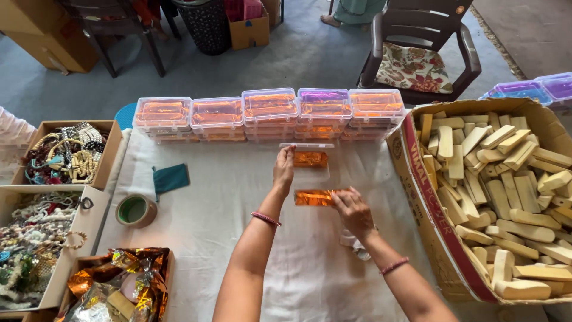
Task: The person wipes wooden blocks with a white cloth. They pick up blocks from a cardboard box, wipe them, and place them on the table. The person also handles a gold foil wrapper and a small container of green paste.
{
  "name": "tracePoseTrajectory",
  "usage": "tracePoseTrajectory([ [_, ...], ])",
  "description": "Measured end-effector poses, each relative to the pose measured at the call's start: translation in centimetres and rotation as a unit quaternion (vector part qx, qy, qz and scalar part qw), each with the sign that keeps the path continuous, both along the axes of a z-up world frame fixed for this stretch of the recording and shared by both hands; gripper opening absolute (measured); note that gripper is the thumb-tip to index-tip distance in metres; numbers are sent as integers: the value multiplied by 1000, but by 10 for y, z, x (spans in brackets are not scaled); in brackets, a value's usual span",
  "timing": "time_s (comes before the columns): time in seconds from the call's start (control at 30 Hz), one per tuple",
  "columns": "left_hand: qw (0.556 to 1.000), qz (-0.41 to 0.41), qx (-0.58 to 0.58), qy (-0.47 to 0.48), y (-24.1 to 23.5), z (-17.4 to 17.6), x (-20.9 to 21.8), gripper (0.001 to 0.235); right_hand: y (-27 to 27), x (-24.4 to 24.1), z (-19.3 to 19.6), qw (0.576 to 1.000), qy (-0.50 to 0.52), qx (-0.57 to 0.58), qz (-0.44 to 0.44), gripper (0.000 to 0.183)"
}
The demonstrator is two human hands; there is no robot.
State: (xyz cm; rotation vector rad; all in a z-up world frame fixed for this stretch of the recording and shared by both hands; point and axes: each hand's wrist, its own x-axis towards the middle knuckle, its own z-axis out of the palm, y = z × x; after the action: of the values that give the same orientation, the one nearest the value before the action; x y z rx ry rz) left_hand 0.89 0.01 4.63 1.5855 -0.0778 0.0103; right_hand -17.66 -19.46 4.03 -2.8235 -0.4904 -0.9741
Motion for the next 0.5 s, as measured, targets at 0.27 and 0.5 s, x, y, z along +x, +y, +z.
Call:
tracePoseTrajectory([
  [0.27, 974, -68, 203, -74, 20, -2, 7, 29, 19, 110, 10, 991, 130, -2, -39, 38],
  [0.5, 839, -142, 479, -215, 35, -48, 4, 25, 10, 153, 11, 975, 191, 51, 103, 40],
])
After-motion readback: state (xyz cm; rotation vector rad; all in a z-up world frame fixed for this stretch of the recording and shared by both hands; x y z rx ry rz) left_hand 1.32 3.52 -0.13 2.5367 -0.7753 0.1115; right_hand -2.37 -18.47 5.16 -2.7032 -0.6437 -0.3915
